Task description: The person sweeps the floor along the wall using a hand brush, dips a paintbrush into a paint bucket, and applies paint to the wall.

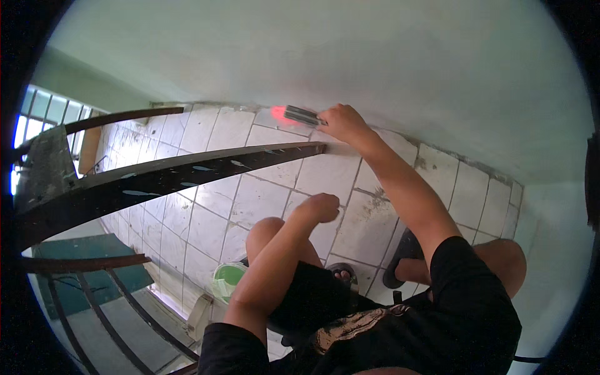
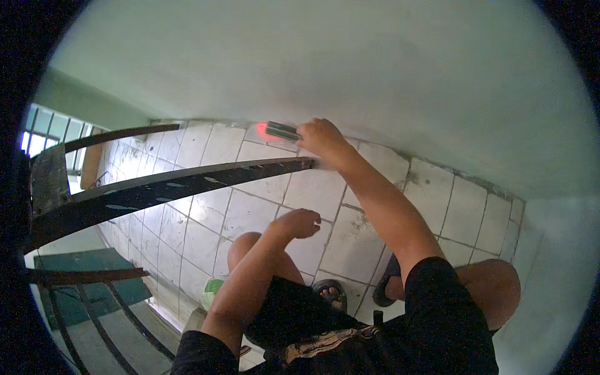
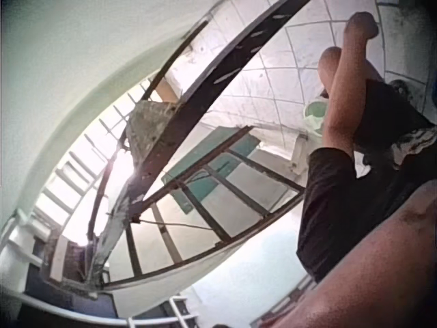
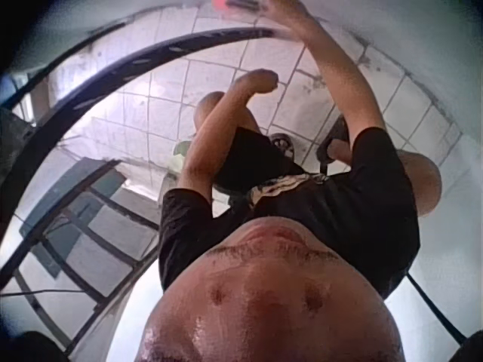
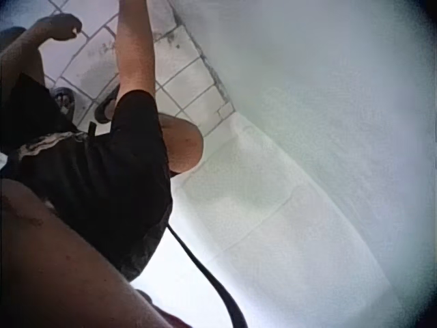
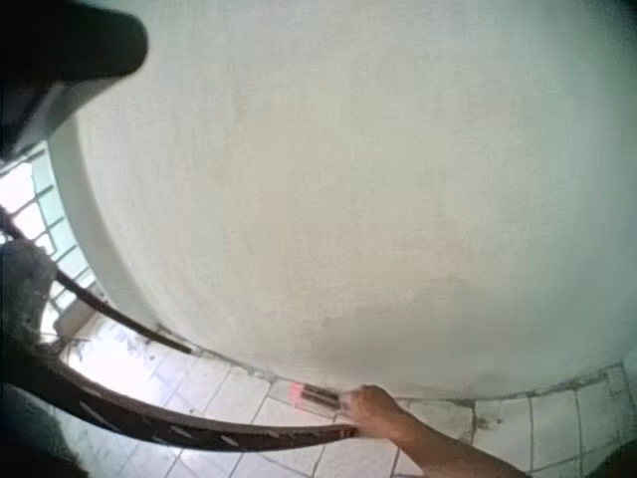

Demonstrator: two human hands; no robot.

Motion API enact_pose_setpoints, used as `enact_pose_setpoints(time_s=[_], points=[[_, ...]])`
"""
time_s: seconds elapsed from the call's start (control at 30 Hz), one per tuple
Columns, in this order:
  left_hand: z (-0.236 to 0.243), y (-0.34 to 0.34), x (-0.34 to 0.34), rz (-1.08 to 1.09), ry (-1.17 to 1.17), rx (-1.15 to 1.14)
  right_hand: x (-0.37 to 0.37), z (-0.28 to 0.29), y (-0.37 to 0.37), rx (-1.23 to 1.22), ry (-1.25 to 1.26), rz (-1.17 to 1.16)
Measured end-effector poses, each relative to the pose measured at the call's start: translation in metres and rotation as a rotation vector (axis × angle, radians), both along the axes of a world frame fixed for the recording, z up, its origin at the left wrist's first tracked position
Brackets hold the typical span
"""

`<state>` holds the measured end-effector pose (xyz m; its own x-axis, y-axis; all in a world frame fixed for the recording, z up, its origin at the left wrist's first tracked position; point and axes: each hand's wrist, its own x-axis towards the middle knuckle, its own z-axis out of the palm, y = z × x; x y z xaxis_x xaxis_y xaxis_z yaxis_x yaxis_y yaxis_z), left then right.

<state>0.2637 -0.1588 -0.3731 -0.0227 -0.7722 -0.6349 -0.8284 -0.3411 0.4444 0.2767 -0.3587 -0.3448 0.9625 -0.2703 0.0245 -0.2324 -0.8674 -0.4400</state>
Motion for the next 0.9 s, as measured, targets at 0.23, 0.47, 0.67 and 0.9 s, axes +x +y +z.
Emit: enact_pose_setpoints(time_s=[0.23, 0.47, 0.67, 0.9], points=[[0.036, 0.023, -0.017, 0.240, 0.090, 0.057, 0.149, -0.029, 0.039, 0.157, -0.309, 0.209], [0.063, 0.050, -0.022, 0.365, 0.081, 0.107, 0.228, -0.111, 0.049, -0.228, -0.374, 0.412], [0.065, 0.043, -0.019, 0.347, 0.098, 0.015, 0.142, -0.147, 0.012, -0.262, -0.311, 0.322], [0.068, 0.033, -0.015, 0.306, 0.118, 0.023, -0.022, -0.100, -0.046, -0.387, -0.269, 0.417]])
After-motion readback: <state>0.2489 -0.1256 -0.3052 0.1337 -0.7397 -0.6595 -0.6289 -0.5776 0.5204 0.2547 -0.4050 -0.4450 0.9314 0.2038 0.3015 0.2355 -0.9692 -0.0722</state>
